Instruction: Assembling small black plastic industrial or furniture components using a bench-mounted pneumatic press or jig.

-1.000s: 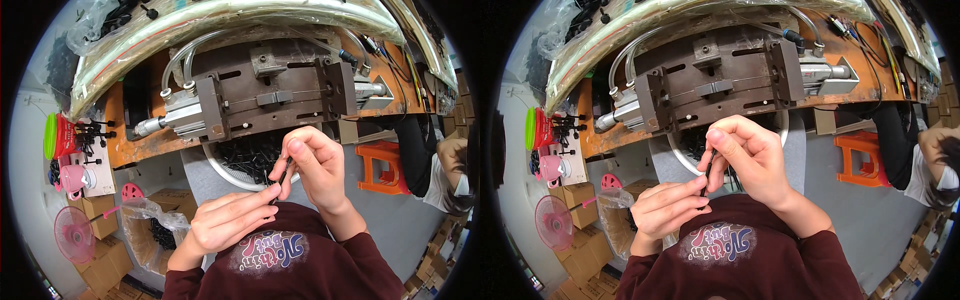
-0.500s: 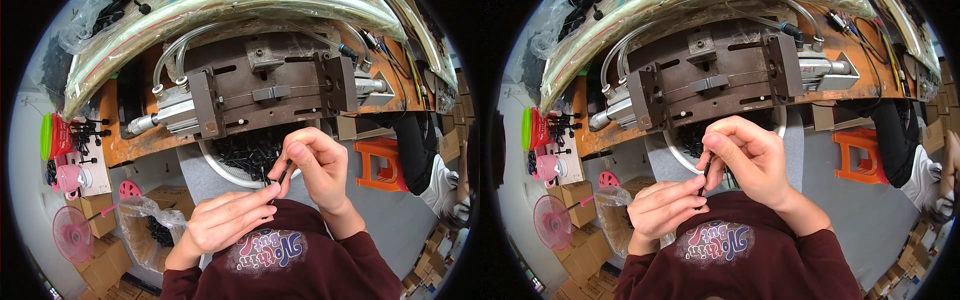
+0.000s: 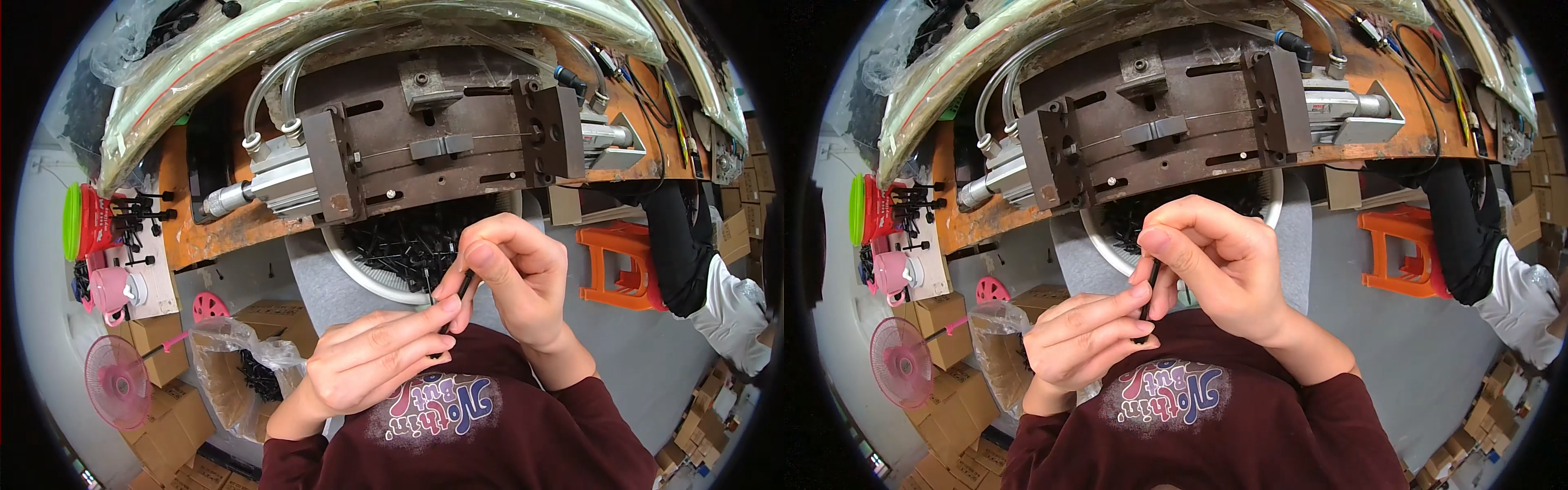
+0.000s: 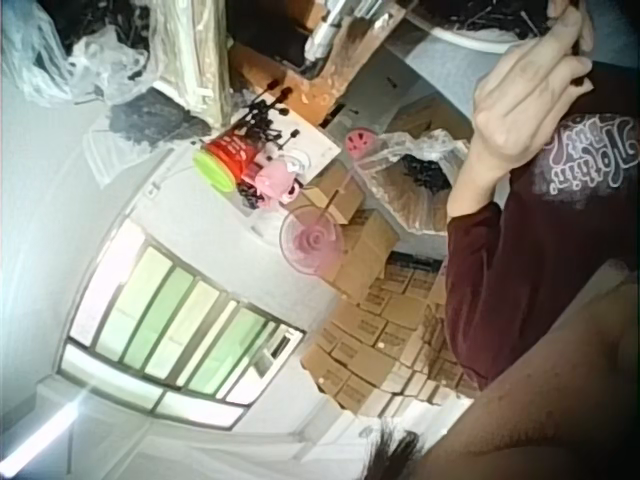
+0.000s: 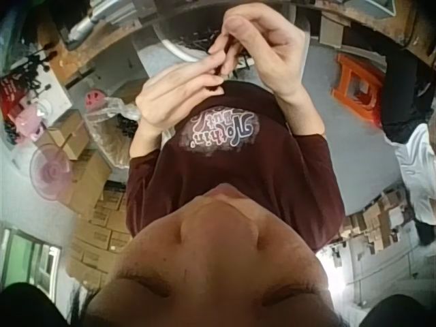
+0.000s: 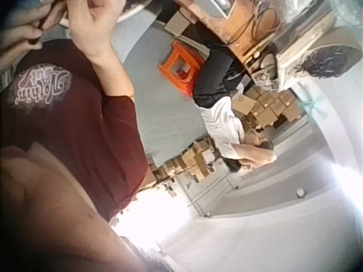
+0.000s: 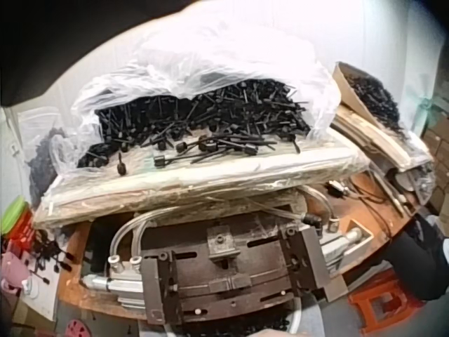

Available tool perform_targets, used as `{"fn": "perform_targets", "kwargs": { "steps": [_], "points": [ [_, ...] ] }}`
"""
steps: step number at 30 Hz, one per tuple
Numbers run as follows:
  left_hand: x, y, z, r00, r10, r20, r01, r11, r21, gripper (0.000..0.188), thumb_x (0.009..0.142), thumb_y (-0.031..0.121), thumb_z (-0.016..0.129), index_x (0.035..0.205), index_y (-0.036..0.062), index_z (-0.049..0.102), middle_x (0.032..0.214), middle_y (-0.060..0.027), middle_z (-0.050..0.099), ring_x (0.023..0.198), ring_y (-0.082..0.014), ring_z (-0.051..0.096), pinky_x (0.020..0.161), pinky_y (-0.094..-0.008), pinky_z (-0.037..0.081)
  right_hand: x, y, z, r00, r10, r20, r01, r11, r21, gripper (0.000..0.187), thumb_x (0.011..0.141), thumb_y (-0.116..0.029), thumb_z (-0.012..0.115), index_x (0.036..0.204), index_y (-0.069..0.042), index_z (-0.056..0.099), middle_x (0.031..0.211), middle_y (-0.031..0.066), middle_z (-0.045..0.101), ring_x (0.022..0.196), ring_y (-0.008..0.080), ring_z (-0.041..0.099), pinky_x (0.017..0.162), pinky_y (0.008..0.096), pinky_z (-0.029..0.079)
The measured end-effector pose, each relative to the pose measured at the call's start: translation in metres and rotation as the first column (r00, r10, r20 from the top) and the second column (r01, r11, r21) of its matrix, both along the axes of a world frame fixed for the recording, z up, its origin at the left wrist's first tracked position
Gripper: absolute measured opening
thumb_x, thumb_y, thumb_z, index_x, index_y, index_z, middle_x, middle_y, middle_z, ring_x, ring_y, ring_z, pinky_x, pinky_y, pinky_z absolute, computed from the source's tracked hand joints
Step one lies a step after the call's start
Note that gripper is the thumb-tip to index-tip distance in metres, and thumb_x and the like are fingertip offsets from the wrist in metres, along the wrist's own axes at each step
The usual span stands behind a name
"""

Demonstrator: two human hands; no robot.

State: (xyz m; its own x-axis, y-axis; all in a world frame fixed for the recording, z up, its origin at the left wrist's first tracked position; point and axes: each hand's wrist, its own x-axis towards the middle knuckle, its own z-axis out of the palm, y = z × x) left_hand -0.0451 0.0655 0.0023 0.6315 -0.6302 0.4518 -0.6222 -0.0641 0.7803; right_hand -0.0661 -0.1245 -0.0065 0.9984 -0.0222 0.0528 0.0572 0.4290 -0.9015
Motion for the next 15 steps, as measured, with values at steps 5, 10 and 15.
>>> {"fn": "perform_targets", "kwargs": {
  "steps": [5,10,15],
  "points": [
    [0.004,-0.003,-0.003,0.996,0.028,0.083,-0.029,1.0,0.004,0.031,0.065,0.007,0.083,0.093,-0.0013,0.071,0.106,-0.0189,0.069,0.077,-0.0247,0.071,0.064,-0.0294,0.057,0.002,-0.003,0.002,0.991,0.029,-0.127,-0.012,0.991,0.13,0.017,0.099,-0.011,0.052,0.1,0.004,0.06,0.079,0.0131,0.067,0.057,0.0135,0.065,0.05,0.0217,0.05],
    [0.002,-0.006,0.001,0.993,0.048,0.111,-0.052,0.998,0.037,0.031,0.063,0.002,0.082,0.093,-0.0004,0.072,0.108,-0.0182,0.069,0.08,-0.024,0.069,0.065,-0.0287,0.055,0.001,-0.015,-0.001,0.995,0.016,-0.099,-0.007,0.995,0.099,0.016,0.098,-0.01,0.053,0.099,0.004,0.061,0.079,0.0122,0.067,0.057,0.0129,0.064,0.052,0.0221,0.05],
    [0.0,-0.01,0.005,0.987,0.051,0.153,-0.061,0.996,0.063,0.033,0.063,0.002,0.082,0.095,0.0009,0.072,0.109,-0.0167,0.068,0.082,-0.0232,0.068,0.067,-0.0285,0.055,0.002,-0.02,0.002,0.992,0.014,-0.125,-0.008,0.999,0.047,0.017,0.099,-0.01,0.052,0.098,0.004,0.062,0.081,0.0127,0.067,0.058,0.0127,0.064,0.054,0.0231,0.051]
  ]
}}
